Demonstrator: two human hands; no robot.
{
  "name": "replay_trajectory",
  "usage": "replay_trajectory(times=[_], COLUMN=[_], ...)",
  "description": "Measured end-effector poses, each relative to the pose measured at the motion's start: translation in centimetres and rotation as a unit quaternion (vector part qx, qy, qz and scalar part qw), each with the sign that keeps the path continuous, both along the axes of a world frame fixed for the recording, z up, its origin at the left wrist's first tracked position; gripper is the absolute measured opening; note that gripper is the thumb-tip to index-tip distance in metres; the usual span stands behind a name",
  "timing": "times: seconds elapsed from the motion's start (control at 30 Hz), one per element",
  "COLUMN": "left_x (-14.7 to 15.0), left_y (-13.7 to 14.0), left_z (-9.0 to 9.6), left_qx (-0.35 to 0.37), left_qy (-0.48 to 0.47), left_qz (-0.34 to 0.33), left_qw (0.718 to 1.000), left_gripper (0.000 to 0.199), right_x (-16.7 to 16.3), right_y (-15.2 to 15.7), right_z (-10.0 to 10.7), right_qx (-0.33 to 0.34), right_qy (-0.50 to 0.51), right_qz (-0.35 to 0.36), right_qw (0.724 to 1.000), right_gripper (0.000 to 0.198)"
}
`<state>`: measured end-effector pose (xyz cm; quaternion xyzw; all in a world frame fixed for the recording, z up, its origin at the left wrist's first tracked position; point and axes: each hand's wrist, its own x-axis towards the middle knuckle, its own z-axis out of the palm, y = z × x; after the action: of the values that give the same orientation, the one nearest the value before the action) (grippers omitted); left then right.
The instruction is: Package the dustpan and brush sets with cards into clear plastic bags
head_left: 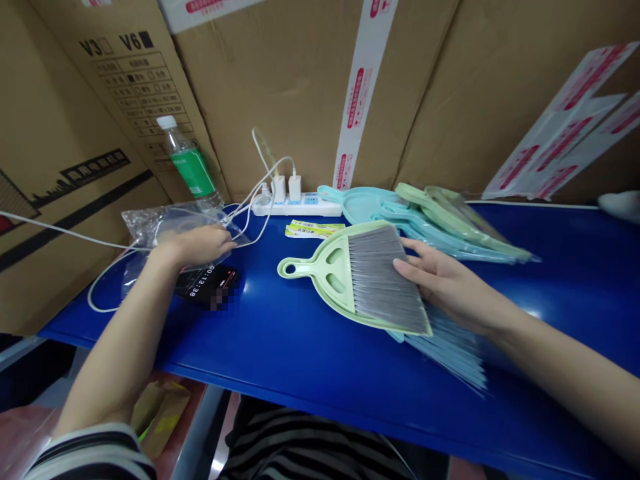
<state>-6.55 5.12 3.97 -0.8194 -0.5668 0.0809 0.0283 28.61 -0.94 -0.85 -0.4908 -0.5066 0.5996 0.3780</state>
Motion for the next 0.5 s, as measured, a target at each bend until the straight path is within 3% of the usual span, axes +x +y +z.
replay_trajectory(times=[0.13, 0.33, 0.5], left_x=[1.2, 2.5, 4.5], left_y=[-0.4, -1.2, -2.4], left_z=[0.6, 1.0, 0.5], left_qx=[-0.016, 0.023, 0.043], left_qy=[0.049, 0.067, 0.022], left_qz=[0.022, 0.016, -0.113], left_qw=[0.998, 0.997, 0.992], left_gripper=[0.048, 0.042, 0.041], right_x=[0.3, 0.6, 0.6], right_y=[0.1, 0.3, 0.4], right_z=[-0.2, -0.7, -0.7], right_qx=[0.025, 0.055, 0.075], right_qy=[-0.013, -0.022, -0.017], right_qz=[0.007, 0.009, 0.009], right_qw=[1.0, 0.998, 0.997], right_gripper=[0.062, 0.052, 0.045])
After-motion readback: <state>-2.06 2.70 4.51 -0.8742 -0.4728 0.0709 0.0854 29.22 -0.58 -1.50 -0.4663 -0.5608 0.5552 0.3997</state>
